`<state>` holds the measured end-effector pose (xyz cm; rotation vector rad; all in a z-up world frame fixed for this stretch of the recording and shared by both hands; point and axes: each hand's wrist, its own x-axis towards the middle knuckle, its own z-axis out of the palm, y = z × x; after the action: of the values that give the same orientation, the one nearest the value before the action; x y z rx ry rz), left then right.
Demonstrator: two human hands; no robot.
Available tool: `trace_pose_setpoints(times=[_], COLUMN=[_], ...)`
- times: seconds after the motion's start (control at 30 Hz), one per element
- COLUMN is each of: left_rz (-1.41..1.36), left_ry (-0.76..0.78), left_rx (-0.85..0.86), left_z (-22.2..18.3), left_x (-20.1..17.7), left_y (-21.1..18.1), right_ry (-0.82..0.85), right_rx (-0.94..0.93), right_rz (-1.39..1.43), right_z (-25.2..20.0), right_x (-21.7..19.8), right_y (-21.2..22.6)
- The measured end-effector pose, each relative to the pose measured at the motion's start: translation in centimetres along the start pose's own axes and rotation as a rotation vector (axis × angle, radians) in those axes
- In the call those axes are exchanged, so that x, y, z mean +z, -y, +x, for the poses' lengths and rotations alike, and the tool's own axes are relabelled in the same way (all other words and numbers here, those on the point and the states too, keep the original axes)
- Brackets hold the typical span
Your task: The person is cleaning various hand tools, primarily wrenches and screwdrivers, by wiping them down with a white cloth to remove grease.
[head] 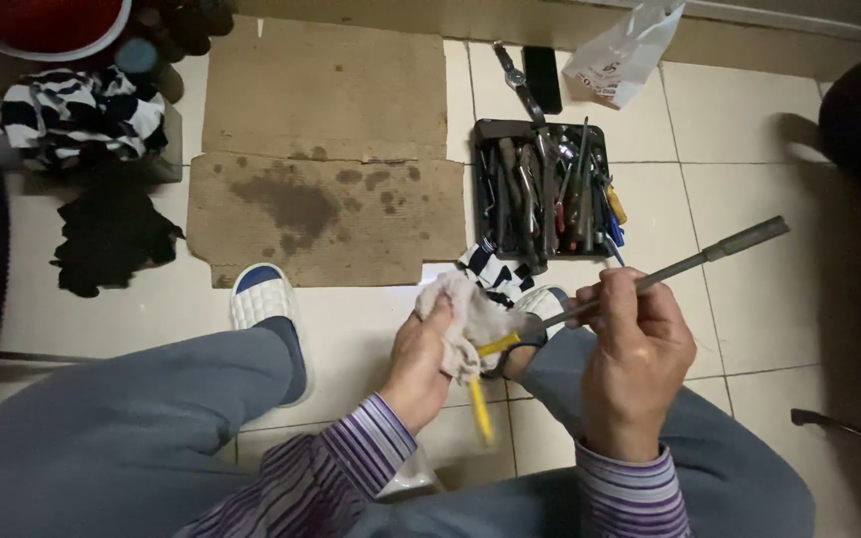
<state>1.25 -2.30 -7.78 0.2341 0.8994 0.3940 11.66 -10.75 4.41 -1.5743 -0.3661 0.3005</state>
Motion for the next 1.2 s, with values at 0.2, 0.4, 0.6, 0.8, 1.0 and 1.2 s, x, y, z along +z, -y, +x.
trace_pose_setpoints(times=[0.2, 0.4, 0.6, 0.8, 1.0, 1.2], left_rz=[-0.210, -0.070, 0.568, 0.187, 0.051, 0.361], left_ry=[0.031, 0.152, -0.210, -0.213, -0.027, 0.314], left_rx=[-0.037, 0.099, 0.256, 0.251, 0.142, -0.032], left_z=[3.8, 0.6, -1.8, -1.3, 6.4, 1.3], left_x=[-1.9, 0.7, 2.4, 2.3, -5.9, -1.6], left_y=[0.5, -3.3, -3.4, -5.4, -3.4, -1.0], right_ry=[-0.124, -0.142, 0.080, 0.029, -0.153, -0.135], right_rx=[0.236, 0.170, -0.062, -0.125, -0.263, -0.305], right_rz=[0.182, 0.146, -0.355, -0.139, 0.032, 0.006], right_z=[2.3, 2.1, -2.1, -1.0, 1.2, 1.2], right_x=[-1.0, -1.4, 2.6, 1.9, -0.2, 0.0], right_y=[-2.6, -3.2, 0.6, -1.5, -1.4, -2.2])
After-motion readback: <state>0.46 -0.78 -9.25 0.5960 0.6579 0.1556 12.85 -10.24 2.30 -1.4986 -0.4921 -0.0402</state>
